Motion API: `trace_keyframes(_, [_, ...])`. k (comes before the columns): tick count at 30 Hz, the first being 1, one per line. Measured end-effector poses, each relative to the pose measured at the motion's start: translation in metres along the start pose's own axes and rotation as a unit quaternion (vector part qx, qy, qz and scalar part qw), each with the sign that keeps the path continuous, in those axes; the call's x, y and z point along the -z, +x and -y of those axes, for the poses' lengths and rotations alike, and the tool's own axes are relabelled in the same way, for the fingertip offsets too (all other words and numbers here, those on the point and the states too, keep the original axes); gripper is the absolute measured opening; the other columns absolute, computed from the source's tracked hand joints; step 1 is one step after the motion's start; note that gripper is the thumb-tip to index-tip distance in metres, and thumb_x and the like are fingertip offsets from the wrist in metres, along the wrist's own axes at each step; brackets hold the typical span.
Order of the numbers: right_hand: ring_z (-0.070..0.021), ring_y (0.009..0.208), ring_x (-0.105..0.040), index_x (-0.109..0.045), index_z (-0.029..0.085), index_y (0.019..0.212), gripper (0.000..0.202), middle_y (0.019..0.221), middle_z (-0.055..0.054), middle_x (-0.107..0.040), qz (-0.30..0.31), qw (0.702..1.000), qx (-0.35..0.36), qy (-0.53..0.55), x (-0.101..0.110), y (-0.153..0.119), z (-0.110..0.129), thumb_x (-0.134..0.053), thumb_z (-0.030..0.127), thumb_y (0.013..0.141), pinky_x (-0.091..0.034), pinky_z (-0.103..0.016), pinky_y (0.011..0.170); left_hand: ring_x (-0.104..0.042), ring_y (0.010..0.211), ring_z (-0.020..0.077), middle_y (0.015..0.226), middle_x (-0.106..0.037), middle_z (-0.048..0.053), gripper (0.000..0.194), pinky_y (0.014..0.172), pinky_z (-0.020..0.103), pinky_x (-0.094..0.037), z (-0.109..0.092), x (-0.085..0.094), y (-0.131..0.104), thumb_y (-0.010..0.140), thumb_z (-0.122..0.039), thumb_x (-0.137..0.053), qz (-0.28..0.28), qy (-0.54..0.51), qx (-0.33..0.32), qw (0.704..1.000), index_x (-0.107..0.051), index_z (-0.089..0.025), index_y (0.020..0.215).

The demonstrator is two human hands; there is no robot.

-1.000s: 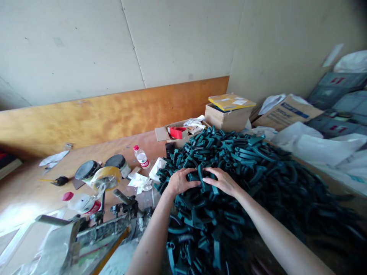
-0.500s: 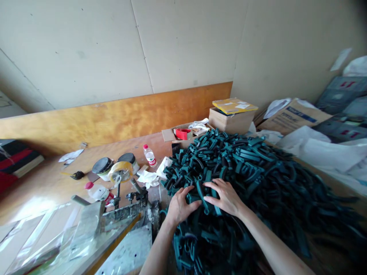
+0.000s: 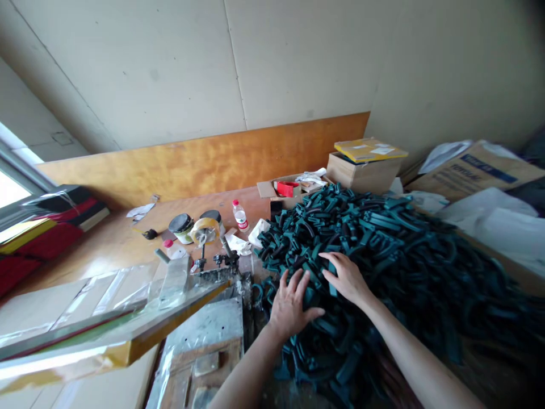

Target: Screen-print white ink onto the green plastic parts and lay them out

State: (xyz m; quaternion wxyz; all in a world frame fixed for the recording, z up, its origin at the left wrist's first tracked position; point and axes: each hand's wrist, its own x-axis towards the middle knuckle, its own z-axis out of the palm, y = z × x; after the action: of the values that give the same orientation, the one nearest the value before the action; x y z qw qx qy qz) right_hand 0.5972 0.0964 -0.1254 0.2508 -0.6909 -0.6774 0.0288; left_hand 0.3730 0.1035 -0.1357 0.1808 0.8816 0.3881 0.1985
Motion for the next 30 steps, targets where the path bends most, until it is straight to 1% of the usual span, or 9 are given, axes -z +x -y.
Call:
trace_keyframes(2, [-0.0289, 0.127, -0.044, -0.051, 0.024, 0.128, 0.045, 0.133, -0.012, -0.051, 0.002, 1.0, -0.024, -0.005, -0.003, 0.003, 0.002, -0.042, 0.027, 0.084, -0.041, -0.053, 0.099, -0.015, 0.143, 0.0398, 0.155, -0.031, 0.004, 0.086, 0.112, 0.061, -0.028, -0.004, 0.001, -0.008, 0.073, -0.069, -0.057, 0.009, 0.029, -0.035, 0.999, -0.031, -0.033, 0.147])
trace_keyframes(5, [-0.0322, 0.133, -0.039, -0.039, 0.023, 0.14, 0.06, 0.144, -0.015, -0.042, 0.032, 0.998, -0.052, -0.012, -0.005, 0.004, 0.003, -0.034, 0.014, 0.081, -0.039, -0.061, 0.097, -0.014, 0.142, 0.0442, 0.157, -0.027, 0.004, 0.085, 0.106, 0.065, -0.034, -0.006, 0.003, -0.015, 0.071, -0.065, -0.064, 0.024, 0.048, -0.014, 0.998, -0.034, -0.035, 0.145])
trace_keyframes(9, [-0.0295, 0.128, -0.046, -0.034, 0.022, 0.144, 0.071, 0.14, -0.014, -0.046, 0.039, 0.999, -0.016, -0.012, 0.002, 0.003, 0.003, -0.031, 0.004, 0.075, -0.045, -0.051, 0.097, -0.013, 0.143, 0.0433, 0.158, -0.022, 0.01, 0.088, 0.108, 0.065, -0.032, -0.003, 0.005, -0.02, 0.069, -0.067, -0.064, 0.01, 0.017, 0.011, 1.0, -0.035, -0.032, 0.145])
trace_keyframes(14, [-0.032, 0.109, -0.059, -0.045, 0.018, 0.132, 0.053, 0.126, -0.016, -0.057, -0.069, 0.997, -0.01, 0.015, 0.028, 0.006, 0.018, -0.04, 0.021, 0.079, -0.05, -0.046, 0.089, -0.016, 0.143, 0.0419, 0.158, -0.023, 0.008, 0.088, 0.108, 0.065, -0.032, -0.003, -0.001, -0.029, 0.067, -0.064, -0.068, -0.017, -0.02, 0.041, 0.999, -0.036, -0.034, 0.144])
trace_keyframes(19, [-0.0308, 0.107, -0.057, -0.062, 0.022, 0.104, 0.036, 0.111, -0.013, -0.057, -0.143, 0.984, 0.054, 0.087, 0.041, -0.003, 0.042, -0.049, 0.04, 0.076, -0.045, -0.045, 0.098, -0.028, 0.142, 0.0323, 0.152, -0.036, 0.013, 0.074, 0.113, 0.056, -0.031, 0.001, 0.001, -0.053, 0.076, -0.058, -0.064, -0.075, -0.053, 0.033, 0.995, -0.044, -0.025, 0.139])
trace_keyframes(21, [-0.0318, 0.103, -0.058, -0.064, 0.025, 0.108, 0.04, 0.111, -0.013, -0.056, -0.11, 0.989, 0.032, 0.094, 0.033, -0.014, 0.049, -0.05, 0.046, 0.076, -0.047, -0.046, 0.094, -0.035, 0.139, 0.0277, 0.147, -0.043, 0.015, 0.067, 0.115, 0.049, -0.031, 0.007, 0.01, -0.072, 0.08, -0.054, -0.061, -0.092, -0.069, 0.023, 0.993, -0.048, -0.02, 0.136])
trace_keyframes(25, [-0.0333, 0.102, -0.062, -0.055, 0.029, 0.127, 0.057, 0.114, -0.01, -0.064, 0.03, 0.981, -0.051, 0.184, -0.005, -0.044, 0.082, -0.053, 0.055, 0.076, -0.052, -0.047, 0.086, -0.046, 0.132, 0.0237, 0.141, -0.052, 0.012, 0.054, 0.111, 0.042, -0.039, 0.032, 0.042, -0.134, 0.083, -0.05, -0.059, -0.117, -0.103, 0.061, 0.986, -0.055, -0.022, 0.129])
trace_keyframes(27, [-0.0323, 0.104, -0.063, -0.052, 0.027, 0.128, 0.062, 0.109, -0.01, -0.067, 0.08, 0.966, -0.066, 0.238, -0.033, -0.063, 0.115, -0.057, 0.056, 0.074, -0.053, -0.045, 0.086, -0.053, 0.124, 0.022, 0.134, -0.058, 0.007, 0.042, 0.106, 0.04, -0.045, 0.052, 0.062, -0.176, 0.086, -0.044, -0.058, -0.136, -0.117, 0.106, 0.978, -0.059, -0.025, 0.124])
trace_keyframes(30, [-0.0299, 0.107, -0.062, -0.056, 0.025, 0.108, 0.045, 0.105, -0.01, -0.069, 0.139, 0.942, -0.052, 0.3, -0.079, -0.09, 0.183, -0.059, 0.053, 0.073, -0.053, -0.041, 0.086, -0.06, 0.113, 0.0196, 0.122, -0.066, 0.005, 0.028, 0.102, 0.037, -0.048, 0.093, 0.093, -0.245, 0.089, -0.036, -0.054, -0.178, -0.142, 0.192, 0.955, -0.065, -0.026, 0.113])
